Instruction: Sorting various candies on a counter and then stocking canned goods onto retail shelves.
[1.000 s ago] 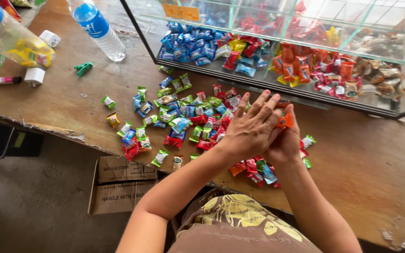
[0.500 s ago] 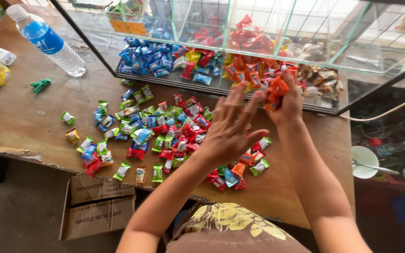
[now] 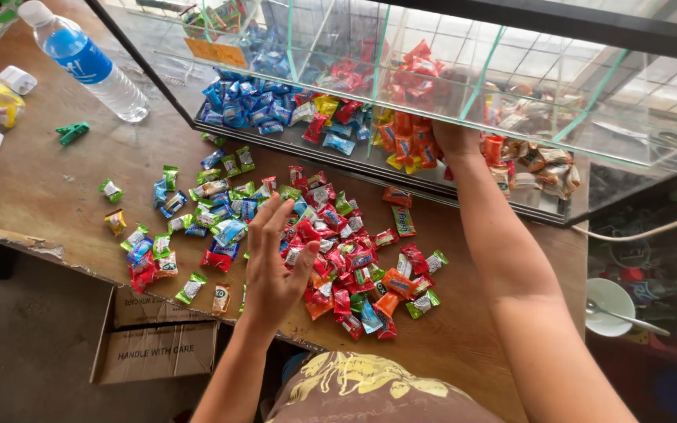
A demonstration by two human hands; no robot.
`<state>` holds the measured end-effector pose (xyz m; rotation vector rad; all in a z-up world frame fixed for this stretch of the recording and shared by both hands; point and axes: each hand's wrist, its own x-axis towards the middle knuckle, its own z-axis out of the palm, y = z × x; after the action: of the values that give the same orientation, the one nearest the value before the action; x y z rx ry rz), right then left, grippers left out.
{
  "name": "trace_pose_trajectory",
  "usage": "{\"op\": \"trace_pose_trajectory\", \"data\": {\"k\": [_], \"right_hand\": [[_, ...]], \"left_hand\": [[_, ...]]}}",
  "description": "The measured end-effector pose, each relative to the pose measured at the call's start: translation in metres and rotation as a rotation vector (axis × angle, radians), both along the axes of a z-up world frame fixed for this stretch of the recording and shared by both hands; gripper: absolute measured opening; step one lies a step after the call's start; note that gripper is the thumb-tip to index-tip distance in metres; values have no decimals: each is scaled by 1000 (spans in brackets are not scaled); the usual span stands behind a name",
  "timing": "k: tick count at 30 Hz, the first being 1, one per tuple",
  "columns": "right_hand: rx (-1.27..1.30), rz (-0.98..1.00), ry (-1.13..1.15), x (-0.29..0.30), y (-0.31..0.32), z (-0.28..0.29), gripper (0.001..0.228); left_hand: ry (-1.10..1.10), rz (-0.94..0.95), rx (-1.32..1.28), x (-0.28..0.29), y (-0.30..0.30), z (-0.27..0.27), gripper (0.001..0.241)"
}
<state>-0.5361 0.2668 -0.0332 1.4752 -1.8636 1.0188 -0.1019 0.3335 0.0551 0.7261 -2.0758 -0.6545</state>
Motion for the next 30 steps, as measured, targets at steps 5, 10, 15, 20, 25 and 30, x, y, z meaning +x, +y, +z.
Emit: {"op": "trace_pose_trajectory", "data": {"k": [5, 10, 15, 20, 25, 30], "right_hand": [[250, -44, -29, 19, -2, 34, 35], [609, -142, -74, 13, 7, 32, 52], [428, -18, -101, 44, 56, 46, 71], [521, 78, -120, 138, 108, 80, 65], [618, 301, -102, 220, 132, 69, 64], [786, 625, -113, 271, 131, 80, 64]], "left_hand": [[26, 35, 57, 10, -1, -5, 55], [-22, 95, 33, 36, -2, -5, 54], [-84, 223, -1, 68, -3, -25, 50], [-200, 375, -51, 103, -4, -59, 55], [-493, 496, -19, 105, -6, -84, 83], [-957, 438, 243, 80, -28, -78, 87]]}}
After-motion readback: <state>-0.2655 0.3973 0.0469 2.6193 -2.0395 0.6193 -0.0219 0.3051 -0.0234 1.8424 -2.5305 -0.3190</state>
